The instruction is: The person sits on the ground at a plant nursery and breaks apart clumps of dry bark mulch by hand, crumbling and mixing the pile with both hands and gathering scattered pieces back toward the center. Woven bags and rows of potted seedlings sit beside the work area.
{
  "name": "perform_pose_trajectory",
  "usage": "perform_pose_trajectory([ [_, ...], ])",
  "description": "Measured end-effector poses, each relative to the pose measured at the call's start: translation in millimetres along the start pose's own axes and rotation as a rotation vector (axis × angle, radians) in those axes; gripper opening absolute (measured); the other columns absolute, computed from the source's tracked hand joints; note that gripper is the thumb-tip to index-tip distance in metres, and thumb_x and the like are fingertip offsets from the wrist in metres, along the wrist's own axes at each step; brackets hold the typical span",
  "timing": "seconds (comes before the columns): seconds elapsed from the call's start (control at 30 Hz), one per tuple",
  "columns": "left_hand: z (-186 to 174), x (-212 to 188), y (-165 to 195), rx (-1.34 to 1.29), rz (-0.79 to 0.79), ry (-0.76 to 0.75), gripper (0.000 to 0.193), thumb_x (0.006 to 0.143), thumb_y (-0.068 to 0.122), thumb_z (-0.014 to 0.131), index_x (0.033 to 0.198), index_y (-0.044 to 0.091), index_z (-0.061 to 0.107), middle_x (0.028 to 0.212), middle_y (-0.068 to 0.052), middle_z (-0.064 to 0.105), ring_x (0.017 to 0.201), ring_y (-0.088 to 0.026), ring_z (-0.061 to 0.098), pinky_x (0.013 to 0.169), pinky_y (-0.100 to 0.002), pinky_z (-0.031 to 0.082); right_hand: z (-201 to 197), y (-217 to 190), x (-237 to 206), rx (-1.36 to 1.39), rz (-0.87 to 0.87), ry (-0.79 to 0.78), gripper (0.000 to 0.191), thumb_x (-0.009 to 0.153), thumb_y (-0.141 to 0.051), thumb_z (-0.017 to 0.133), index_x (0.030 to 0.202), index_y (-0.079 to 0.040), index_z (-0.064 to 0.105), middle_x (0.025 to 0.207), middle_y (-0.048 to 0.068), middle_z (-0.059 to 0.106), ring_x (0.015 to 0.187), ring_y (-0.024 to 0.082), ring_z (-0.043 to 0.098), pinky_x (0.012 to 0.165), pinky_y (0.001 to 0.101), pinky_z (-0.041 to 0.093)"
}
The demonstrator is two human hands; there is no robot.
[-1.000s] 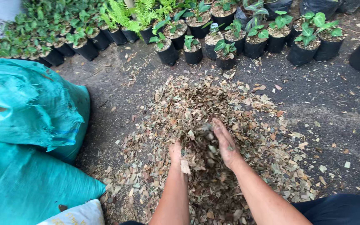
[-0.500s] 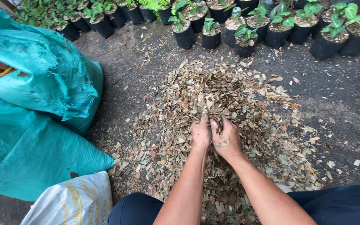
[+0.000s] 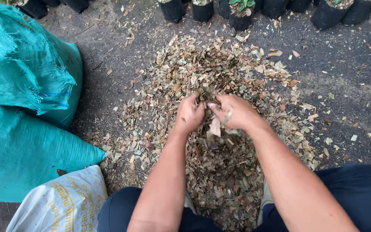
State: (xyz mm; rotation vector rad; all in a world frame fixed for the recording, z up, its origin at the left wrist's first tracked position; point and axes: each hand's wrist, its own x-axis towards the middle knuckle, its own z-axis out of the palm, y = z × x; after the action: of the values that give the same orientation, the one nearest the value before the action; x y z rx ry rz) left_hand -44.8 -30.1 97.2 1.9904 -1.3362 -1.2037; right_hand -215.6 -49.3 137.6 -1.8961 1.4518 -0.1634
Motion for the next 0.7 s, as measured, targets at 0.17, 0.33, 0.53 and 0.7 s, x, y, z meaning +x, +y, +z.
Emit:
perform_pose_trajectory([
  [0.17, 5.0, 12.3, -2.1, -0.296, 0.61, 0.167, 0.029, 0.103, 0.011, 0.049, 0.12, -0.002, 0.069, 0.098, -0.014, 0.076, 0.088, -0.024, 0.071, 0.08, -0.038, 0.056, 3.7, 10.0, 5.3, 0.046, -0.477, 0.551, 0.059, 0.104, -0.044, 0.066, 0.141, 0.001, 0.059, 0.116, 0.027, 0.069, 0.1, 0.042, 0.067, 0.079, 0.0567, 0.052],
  [0.33, 26.5, 6.4, 3.1, -0.27, 0.518, 0.254, 0.025, 0.103, 0.015, 0.05, 0.108, -0.001, 0.069, 0.089, -0.016, 0.074, 0.082, -0.027, 0.07, 0.076, -0.042, 0.056, 21.6, 1.2, 4.0, 0.28, 0.031, 0.333, 0.05, 0.099, -0.041, 0.054, 0.139, -0.011, 0.058, 0.117, 0.016, 0.074, 0.104, 0.029, 0.073, 0.095, 0.0442, 0.058],
  [0.53, 16.1, -2.8, 14.0, -0.01, 0.573, 0.384, 0.016, 0.098, 0.014, 0.054, 0.104, 0.002, 0.062, 0.085, -0.016, 0.074, 0.076, -0.025, 0.07, 0.075, -0.042, 0.054, 13.8, 8.7, 13.8, 0.889, 0.327, 0.124, 0.049, 0.111, -0.04, 0.045, 0.123, 0.007, 0.052, 0.136, 0.035, 0.056, 0.132, 0.044, 0.05, 0.111, 0.0595, 0.041],
  [0.7, 0.0, 40.6, -60.5, 0.0, 0.328, 0.562, 0.032, 0.095, 0.023, 0.061, 0.117, 0.001, 0.064, 0.129, -0.028, 0.056, 0.121, -0.035, 0.054, 0.101, -0.045, 0.05, 26.9, 71.7, 17.5, 0.673, 0.468, 0.281, 0.059, 0.104, -0.058, 0.033, 0.15, -0.02, 0.04, 0.161, 0.013, 0.03, 0.148, 0.033, 0.029, 0.119, 0.0626, 0.022],
])
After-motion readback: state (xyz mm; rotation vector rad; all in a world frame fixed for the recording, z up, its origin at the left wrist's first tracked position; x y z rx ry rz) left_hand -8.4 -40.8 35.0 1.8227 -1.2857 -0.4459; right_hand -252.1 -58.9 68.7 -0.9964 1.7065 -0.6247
